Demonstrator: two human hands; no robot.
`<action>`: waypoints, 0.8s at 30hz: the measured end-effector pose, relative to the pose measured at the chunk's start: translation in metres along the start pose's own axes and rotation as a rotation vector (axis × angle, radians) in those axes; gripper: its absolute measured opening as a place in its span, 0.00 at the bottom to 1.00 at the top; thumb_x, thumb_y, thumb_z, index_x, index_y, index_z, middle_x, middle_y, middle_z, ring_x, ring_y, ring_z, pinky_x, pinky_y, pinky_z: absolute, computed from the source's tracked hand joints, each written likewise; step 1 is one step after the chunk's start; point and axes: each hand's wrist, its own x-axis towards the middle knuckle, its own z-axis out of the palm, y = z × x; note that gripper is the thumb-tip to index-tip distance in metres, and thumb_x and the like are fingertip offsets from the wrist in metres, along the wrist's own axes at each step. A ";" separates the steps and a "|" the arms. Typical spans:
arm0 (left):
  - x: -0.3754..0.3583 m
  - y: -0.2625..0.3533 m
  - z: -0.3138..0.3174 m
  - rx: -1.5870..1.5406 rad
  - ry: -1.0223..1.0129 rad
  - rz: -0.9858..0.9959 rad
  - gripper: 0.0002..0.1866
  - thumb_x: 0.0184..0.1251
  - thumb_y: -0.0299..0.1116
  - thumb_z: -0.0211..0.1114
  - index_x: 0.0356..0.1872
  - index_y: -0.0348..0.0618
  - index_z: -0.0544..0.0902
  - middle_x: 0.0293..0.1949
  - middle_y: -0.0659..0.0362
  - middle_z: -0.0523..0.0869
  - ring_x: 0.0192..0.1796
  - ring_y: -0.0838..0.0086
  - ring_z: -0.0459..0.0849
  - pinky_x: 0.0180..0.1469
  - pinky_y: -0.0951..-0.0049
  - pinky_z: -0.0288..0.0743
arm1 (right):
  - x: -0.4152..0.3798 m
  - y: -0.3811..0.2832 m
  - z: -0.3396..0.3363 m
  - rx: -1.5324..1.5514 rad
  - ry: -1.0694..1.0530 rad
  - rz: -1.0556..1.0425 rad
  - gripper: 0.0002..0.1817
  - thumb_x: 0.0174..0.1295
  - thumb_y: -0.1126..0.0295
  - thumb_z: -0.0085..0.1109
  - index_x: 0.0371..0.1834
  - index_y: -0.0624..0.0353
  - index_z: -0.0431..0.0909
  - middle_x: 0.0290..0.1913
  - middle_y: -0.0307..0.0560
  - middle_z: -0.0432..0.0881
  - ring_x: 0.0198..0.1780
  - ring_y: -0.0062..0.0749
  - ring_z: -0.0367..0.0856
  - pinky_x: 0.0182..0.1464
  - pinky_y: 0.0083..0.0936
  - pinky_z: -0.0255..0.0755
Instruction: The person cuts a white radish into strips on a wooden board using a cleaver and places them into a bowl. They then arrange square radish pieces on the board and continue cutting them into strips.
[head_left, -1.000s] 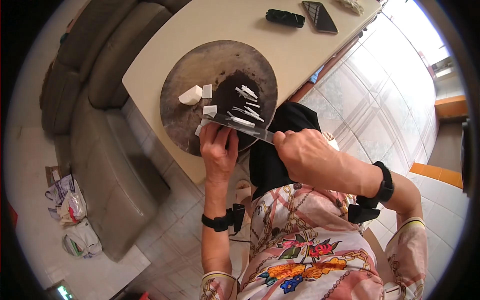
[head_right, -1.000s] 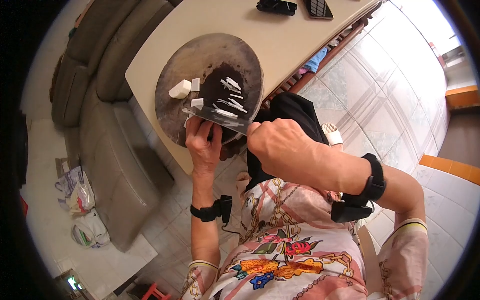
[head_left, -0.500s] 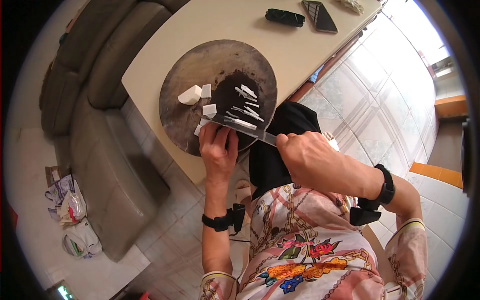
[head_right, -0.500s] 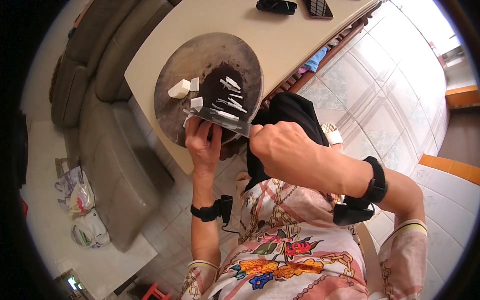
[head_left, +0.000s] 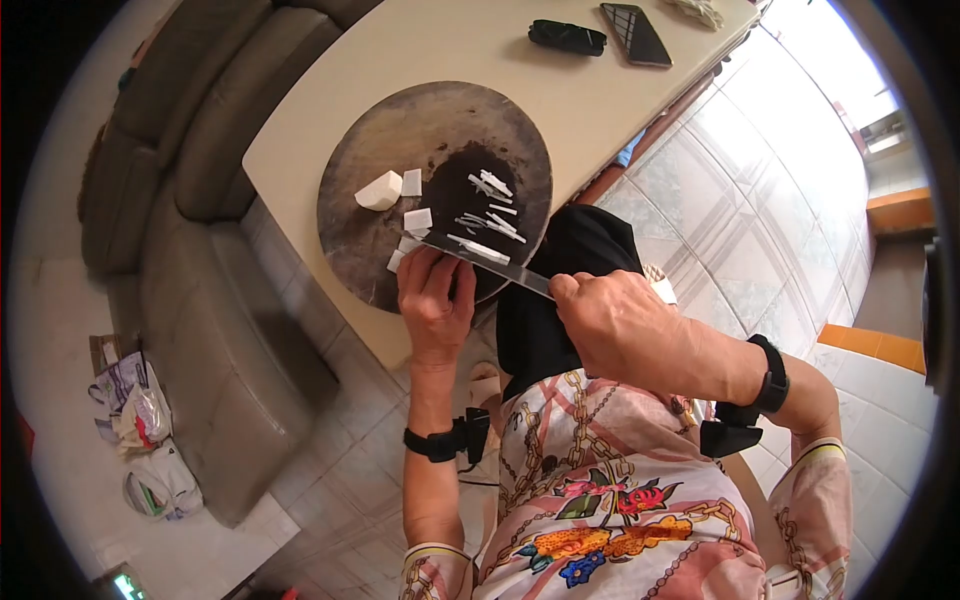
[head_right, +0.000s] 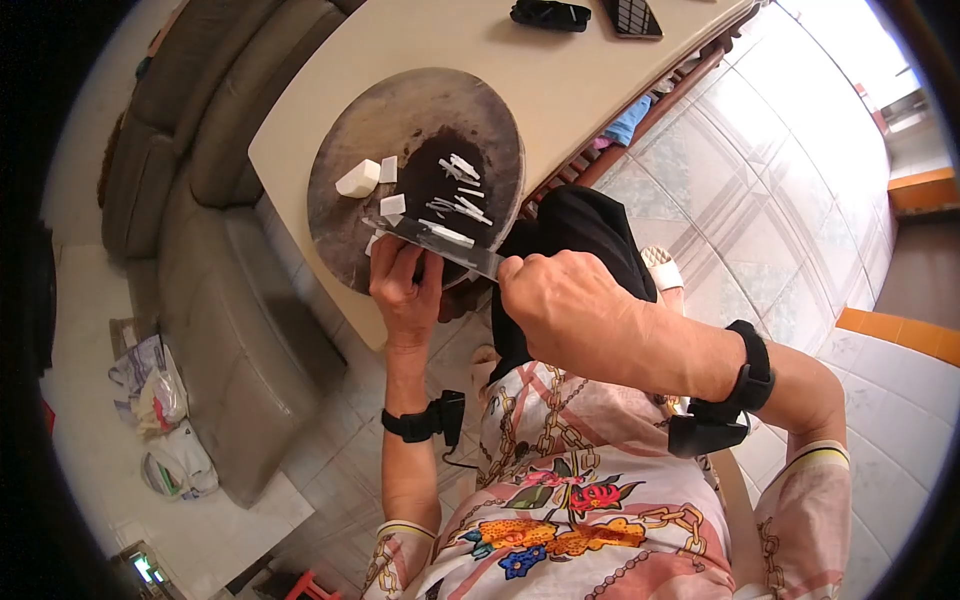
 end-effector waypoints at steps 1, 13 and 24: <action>0.000 0.001 0.000 -0.015 -0.001 -0.012 0.09 0.49 0.20 0.69 0.34 0.35 0.84 0.39 0.52 0.83 0.44 0.55 0.80 0.48 0.60 0.75 | 0.001 -0.002 -0.002 -0.029 -0.033 0.018 0.11 0.43 0.81 0.57 0.30 0.71 0.68 0.24 0.59 0.75 0.24 0.56 0.78 0.26 0.42 0.71; -0.001 -0.002 0.003 -0.042 0.036 0.008 0.10 0.46 0.19 0.70 0.34 0.36 0.84 0.38 0.53 0.83 0.44 0.55 0.80 0.47 0.60 0.76 | 0.014 0.003 0.012 -0.052 0.046 -0.001 0.10 0.44 0.82 0.56 0.31 0.71 0.68 0.24 0.59 0.75 0.25 0.56 0.78 0.26 0.43 0.72; -0.003 0.000 0.000 -0.027 0.004 -0.028 0.10 0.47 0.19 0.69 0.33 0.36 0.83 0.38 0.52 0.83 0.44 0.53 0.80 0.47 0.59 0.76 | 0.000 -0.003 -0.001 -0.079 -0.036 -0.009 0.11 0.43 0.82 0.56 0.31 0.71 0.68 0.24 0.60 0.75 0.24 0.55 0.78 0.26 0.41 0.70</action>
